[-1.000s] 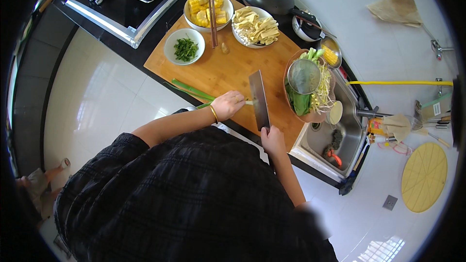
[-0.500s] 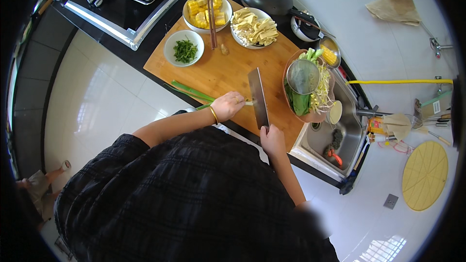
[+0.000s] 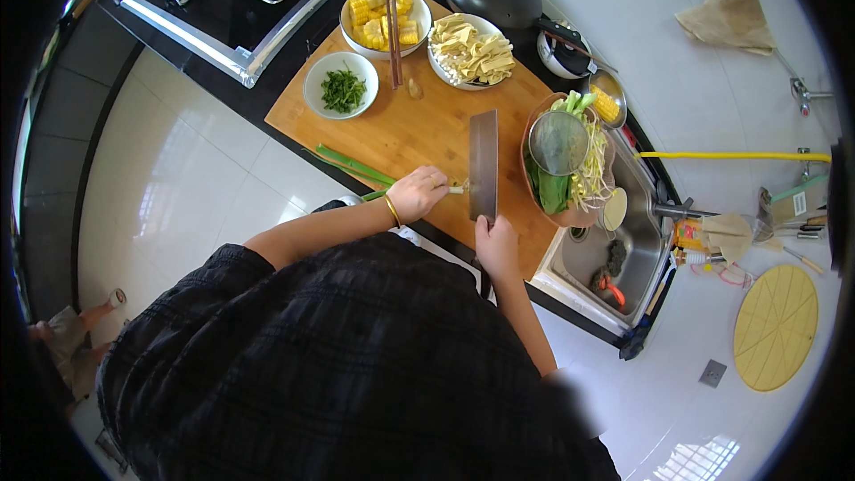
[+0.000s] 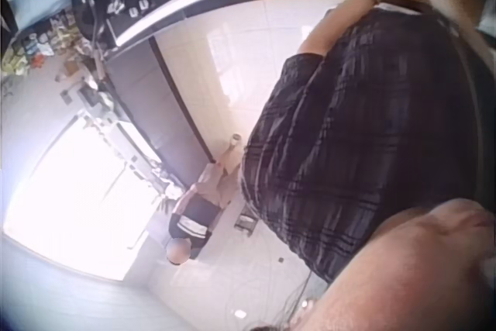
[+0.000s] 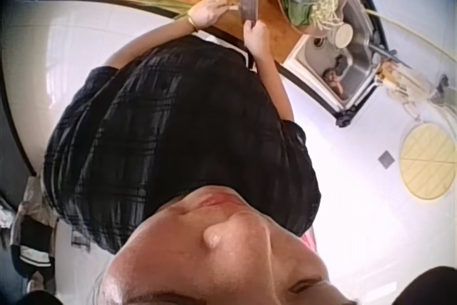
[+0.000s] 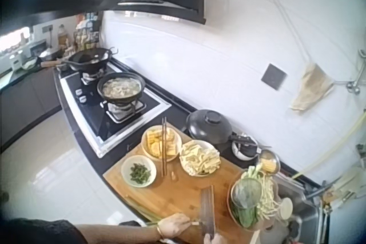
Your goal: The person washes green vegetables in a sink, then moves to a wooden cutting board to chop them with a cleaver. They transfer the chopped greens into a small white bowl. The person then retrieves a green onion, chops it into small pieces, and adds it to the same bowl.
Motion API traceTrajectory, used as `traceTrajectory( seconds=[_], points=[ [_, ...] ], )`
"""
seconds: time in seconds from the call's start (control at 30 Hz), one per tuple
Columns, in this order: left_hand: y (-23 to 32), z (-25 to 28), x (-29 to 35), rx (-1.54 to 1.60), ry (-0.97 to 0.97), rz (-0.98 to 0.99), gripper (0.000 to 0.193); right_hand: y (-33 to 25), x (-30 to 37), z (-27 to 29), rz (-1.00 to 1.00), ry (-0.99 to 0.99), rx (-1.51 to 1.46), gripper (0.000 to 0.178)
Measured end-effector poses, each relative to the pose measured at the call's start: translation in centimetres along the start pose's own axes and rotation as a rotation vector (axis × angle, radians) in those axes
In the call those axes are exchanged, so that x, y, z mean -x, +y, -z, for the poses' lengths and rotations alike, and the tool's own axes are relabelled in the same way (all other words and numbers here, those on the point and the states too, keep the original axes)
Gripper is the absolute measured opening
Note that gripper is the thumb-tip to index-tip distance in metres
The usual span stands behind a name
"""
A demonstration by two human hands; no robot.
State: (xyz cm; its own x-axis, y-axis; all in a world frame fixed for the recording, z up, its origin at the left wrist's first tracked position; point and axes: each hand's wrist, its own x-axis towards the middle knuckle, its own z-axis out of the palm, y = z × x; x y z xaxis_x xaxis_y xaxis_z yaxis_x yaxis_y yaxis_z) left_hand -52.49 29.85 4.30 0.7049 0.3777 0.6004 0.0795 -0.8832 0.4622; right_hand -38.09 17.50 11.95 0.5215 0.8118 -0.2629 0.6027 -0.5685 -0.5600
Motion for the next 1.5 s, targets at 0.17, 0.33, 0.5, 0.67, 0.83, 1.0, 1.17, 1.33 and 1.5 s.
traceTrajectory(
  seconds=[0.17,0.33,0.5,0.67,0.83,1.0,1.17,1.33,1.5],
  points=[
    [0.1,0.0,0.1,-0.008,0.030,-0.003,0.013,-0.6,2.4,2.2,0.044,-0.111,0.165,0.029],
    [0.1,0.1,0.0,-0.006,0.002,0.000,0.014,0.1,2.1,1.3,0.045,-0.129,0.211,0.030],
    [0.1,-0.1,-0.1,-0.017,0.008,-0.022,0.014,-1.4,0.5,-0.8,-0.004,-0.031,0.144,0.031],
    [0.1,0.2,-0.5,-0.031,0.016,-0.007,0.010,-0.2,0.3,0.5,-0.010,0.004,-0.012,0.032],
    [0.0,-0.3,-0.3,-0.025,0.023,0.028,0.006,-0.8,2.2,2.4,0.043,-0.116,0.180,0.028],
    [0.0,-0.4,-0.3,0.017,0.025,0.047,0.004,0.1,2.1,1.0,0.057,-0.109,0.192,0.029],
    [0.0,-0.3,-0.4,-0.003,-0.001,0.036,0.007,-1.3,0.1,-1.4,0.057,0.017,0.138,0.031],
    [0.9,1.6,-1.4,-0.051,0.022,0.030,0.011,-0.1,-1.0,-2.2,0.081,0.015,0.095,0.031],
    [0.0,2.9,0.3,-0.040,-0.058,-0.059,0.017,0.8,-0.8,-2.3,0.030,0.012,0.032,0.031]
  ],
)
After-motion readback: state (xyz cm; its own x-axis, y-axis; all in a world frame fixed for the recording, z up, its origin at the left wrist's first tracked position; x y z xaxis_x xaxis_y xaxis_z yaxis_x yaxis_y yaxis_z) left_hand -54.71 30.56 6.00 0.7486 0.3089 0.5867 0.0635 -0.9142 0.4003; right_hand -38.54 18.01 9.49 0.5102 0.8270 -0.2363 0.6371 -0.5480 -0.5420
